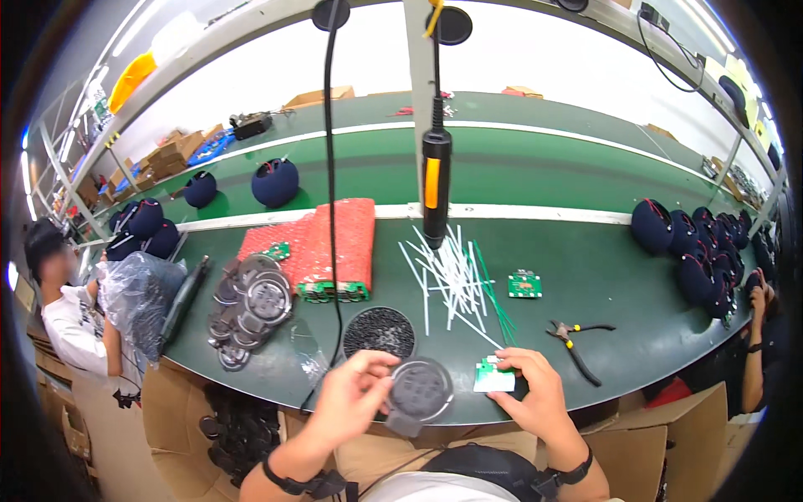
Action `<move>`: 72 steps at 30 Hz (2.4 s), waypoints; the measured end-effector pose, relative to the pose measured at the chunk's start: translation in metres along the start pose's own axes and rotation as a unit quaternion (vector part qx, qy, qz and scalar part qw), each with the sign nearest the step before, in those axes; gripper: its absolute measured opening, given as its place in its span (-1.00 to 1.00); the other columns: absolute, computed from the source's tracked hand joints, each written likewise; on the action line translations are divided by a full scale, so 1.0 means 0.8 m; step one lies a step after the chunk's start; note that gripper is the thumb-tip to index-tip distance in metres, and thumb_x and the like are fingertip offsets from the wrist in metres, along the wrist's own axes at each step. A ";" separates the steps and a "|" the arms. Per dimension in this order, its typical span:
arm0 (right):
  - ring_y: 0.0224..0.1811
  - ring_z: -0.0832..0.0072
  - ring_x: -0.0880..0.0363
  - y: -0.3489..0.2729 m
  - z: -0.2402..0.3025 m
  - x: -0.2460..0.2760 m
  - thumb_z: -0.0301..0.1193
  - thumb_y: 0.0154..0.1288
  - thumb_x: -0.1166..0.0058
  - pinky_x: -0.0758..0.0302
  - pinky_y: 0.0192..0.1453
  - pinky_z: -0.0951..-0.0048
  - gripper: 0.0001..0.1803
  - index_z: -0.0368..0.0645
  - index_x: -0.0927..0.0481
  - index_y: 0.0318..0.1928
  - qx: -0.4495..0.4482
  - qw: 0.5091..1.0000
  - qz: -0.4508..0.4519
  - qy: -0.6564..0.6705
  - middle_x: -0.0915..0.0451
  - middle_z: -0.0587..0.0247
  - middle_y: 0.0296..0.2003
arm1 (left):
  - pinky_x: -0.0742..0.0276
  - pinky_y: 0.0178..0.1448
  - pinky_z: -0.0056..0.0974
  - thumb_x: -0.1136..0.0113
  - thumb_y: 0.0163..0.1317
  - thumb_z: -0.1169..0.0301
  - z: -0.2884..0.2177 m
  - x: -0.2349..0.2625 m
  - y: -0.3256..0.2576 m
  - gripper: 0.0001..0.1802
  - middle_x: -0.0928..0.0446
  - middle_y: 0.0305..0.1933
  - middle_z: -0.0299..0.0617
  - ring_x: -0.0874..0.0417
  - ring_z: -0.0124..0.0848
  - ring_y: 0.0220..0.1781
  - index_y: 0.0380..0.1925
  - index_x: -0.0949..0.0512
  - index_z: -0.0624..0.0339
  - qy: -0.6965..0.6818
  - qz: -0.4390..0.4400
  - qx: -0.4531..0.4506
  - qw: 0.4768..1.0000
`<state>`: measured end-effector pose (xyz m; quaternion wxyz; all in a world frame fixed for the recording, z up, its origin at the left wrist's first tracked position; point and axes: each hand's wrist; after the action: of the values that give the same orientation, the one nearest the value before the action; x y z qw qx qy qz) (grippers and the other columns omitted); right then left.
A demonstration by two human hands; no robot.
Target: The person assembles electronic components by inserting circuit boards into dark blue fabric cases. They use a heat gun to secure the boards and pliers to cut zip ties, repeating this process for multiple units on a green workbench.
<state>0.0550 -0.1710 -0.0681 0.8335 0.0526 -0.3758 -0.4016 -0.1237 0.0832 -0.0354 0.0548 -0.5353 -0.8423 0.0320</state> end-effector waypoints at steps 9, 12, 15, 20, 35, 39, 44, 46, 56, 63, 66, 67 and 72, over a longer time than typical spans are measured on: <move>0.17 0.03 -0.67 -0.003 -0.007 -0.006 -0.55 -0.02 -0.55 -0.60 0.23 0.12 -0.55 -0.16 -0.65 -0.08 -0.011 0.999 -0.032 0.003 -0.69 0.04 0.14 | -0.67 -0.19 -0.17 -0.41 0.30 0.54 0.016 -0.039 0.000 -0.62 -0.72 -0.08 -0.04 -0.77 -0.20 -0.32 0.13 -0.66 0.24 0.310 -0.116 -0.199 0.922; 0.16 0.01 -0.67 -0.003 -0.006 -0.006 -0.54 -0.04 -0.56 -0.59 0.23 0.11 -0.55 -0.16 -0.65 -0.10 -0.019 1.000 -0.023 -0.005 -0.69 0.03 0.13 | -0.64 0.04 -0.05 -0.48 0.23 0.47 0.008 0.037 0.006 -0.57 -0.71 0.03 -0.06 -0.75 -0.10 -0.11 0.13 -0.68 0.16 0.399 -0.253 -0.257 0.843; 0.15 0.01 -0.67 -0.003 -0.006 -0.007 -0.53 -0.06 -0.56 -0.59 0.22 0.10 -0.55 -0.16 -0.64 -0.11 -0.014 1.000 -0.018 -0.012 -0.69 0.03 0.12 | -0.42 0.45 0.22 -0.55 0.16 0.36 -0.021 0.136 0.049 -0.41 -0.58 0.37 -0.04 -0.53 0.04 0.41 0.24 -0.65 0.02 0.617 -0.324 -0.205 0.687; 0.13 0.00 -0.67 -0.002 -0.008 -0.007 -0.53 -0.05 -0.55 -0.58 0.20 0.09 -0.56 -0.15 -0.64 -0.12 -0.001 1.000 -0.013 -0.010 -0.68 0.02 0.11 | -0.30 0.56 0.35 -0.59 0.07 0.16 0.006 0.253 0.079 -0.24 -0.47 0.50 -0.04 -0.38 0.13 0.57 0.33 -0.59 -0.13 0.647 -0.239 -0.090 0.719; 0.12 0.00 -0.66 -0.004 -0.007 -0.012 -0.54 -0.04 -0.55 -0.60 0.16 0.11 -0.57 -0.17 -0.64 -0.13 0.003 1.000 -0.013 -0.016 -0.66 -0.01 0.12 | -0.57 0.18 0.02 -0.47 0.25 0.42 0.020 0.266 0.038 -0.65 -0.59 0.05 0.03 -0.62 -0.02 0.09 0.00 -0.62 0.24 0.570 -0.444 -0.206 0.660; 0.14 0.01 -0.69 -0.005 -0.007 -0.002 -0.55 0.01 -0.55 -0.63 0.18 0.17 -0.57 -0.19 -0.65 -0.09 0.000 0.999 -0.033 -0.011 -0.67 -0.04 0.15 | -0.52 -0.25 -0.29 -0.37 0.28 0.61 -0.037 0.109 0.019 -0.95 -0.63 -0.38 -0.17 -0.62 -0.37 -0.39 -0.30 -0.67 0.28 0.377 -0.365 -0.265 0.809; 0.12 0.06 -0.71 0.000 -0.008 -0.004 -0.55 0.07 -0.54 -0.65 0.15 0.21 -0.57 -0.18 -0.65 -0.03 0.009 1.000 -0.015 0.020 -0.66 0.00 0.17 | -0.62 -0.27 -0.36 -0.60 0.18 0.43 -0.017 -0.033 -0.028 -0.53 -0.66 -0.17 -0.14 -0.68 -0.42 -0.33 0.09 -0.70 0.23 0.310 -0.044 -0.134 0.940; 0.11 0.07 -0.72 0.000 -0.007 -0.001 -0.55 0.08 -0.54 -0.66 0.13 0.22 -0.56 -0.18 -0.65 -0.02 0.003 1.000 -0.016 0.026 -0.66 0.01 0.17 | -0.67 -0.15 -0.24 -0.68 0.09 0.28 -0.004 -0.062 -0.021 -0.31 -0.59 0.04 -0.07 -0.71 -0.28 -0.16 0.23 -0.62 0.21 0.347 -0.030 -0.137 0.927; 0.06 0.24 -0.73 -0.004 -0.014 0.000 -0.58 0.05 -0.58 -0.66 -0.01 0.34 -0.47 -0.19 -0.63 0.05 0.001 0.997 -0.031 0.065 -0.67 0.03 0.21 | -0.59 0.20 -0.01 -0.73 -0.04 0.18 0.025 -0.093 -0.021 -0.25 -0.58 0.09 -0.03 -0.63 -0.01 0.11 0.17 -0.63 0.19 0.360 -0.021 -0.197 0.912; 0.06 0.27 -0.73 -0.004 -0.015 -0.002 -0.57 0.06 -0.58 -0.65 -0.03 0.38 -0.48 -0.20 -0.63 0.04 0.001 0.996 -0.034 0.077 -0.68 0.02 0.21 | -0.55 0.22 -0.01 -0.74 -0.09 0.26 0.034 -0.089 -0.020 -0.28 -0.64 0.07 -0.02 -0.62 0.00 0.11 0.11 -0.63 0.23 0.337 -0.041 -0.217 0.915; 0.06 0.27 -0.73 -0.004 -0.013 0.000 -0.57 0.07 -0.58 -0.65 -0.04 0.38 -0.49 -0.20 -0.64 0.04 0.004 0.996 -0.036 0.078 -0.68 0.01 0.21 | -0.56 0.21 -0.01 -0.74 -0.08 0.27 0.033 -0.094 -0.020 -0.29 -0.65 0.05 -0.02 -0.63 -0.01 0.09 0.09 -0.64 0.23 0.340 -0.047 -0.216 0.914; 0.06 0.27 -0.74 -0.003 -0.012 0.001 -0.57 0.07 -0.58 -0.66 -0.04 0.38 -0.49 -0.20 -0.64 0.04 0.005 0.996 -0.033 0.078 -0.68 0.01 0.21 | -0.57 0.18 -0.02 -0.74 -0.08 0.27 0.034 -0.096 -0.019 -0.30 -0.65 0.04 -0.02 -0.64 -0.02 0.07 0.09 -0.64 0.23 0.336 -0.046 -0.221 0.914; 0.13 0.29 -0.76 -0.004 -0.020 0.000 -0.60 0.10 -0.56 -0.71 0.07 0.37 -0.48 -0.23 -0.64 0.08 0.017 0.989 -0.007 0.145 -0.66 -0.04 0.27 | -0.63 0.12 -0.06 -0.64 0.05 0.41 0.023 -0.101 -0.012 -0.43 -0.68 0.04 -0.01 -0.68 -0.06 0.00 0.10 -0.65 0.25 0.283 -0.035 -0.175 0.942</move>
<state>0.0632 -0.1765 -0.0807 0.8754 0.1269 -0.2569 -0.3893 -0.1005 0.0062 -0.0572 0.1971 -0.4933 -0.8029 -0.2706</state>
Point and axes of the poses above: each hand's wrist, its own y-axis towards the middle knuckle, its own x-axis out of the back of the hand, z = x × y
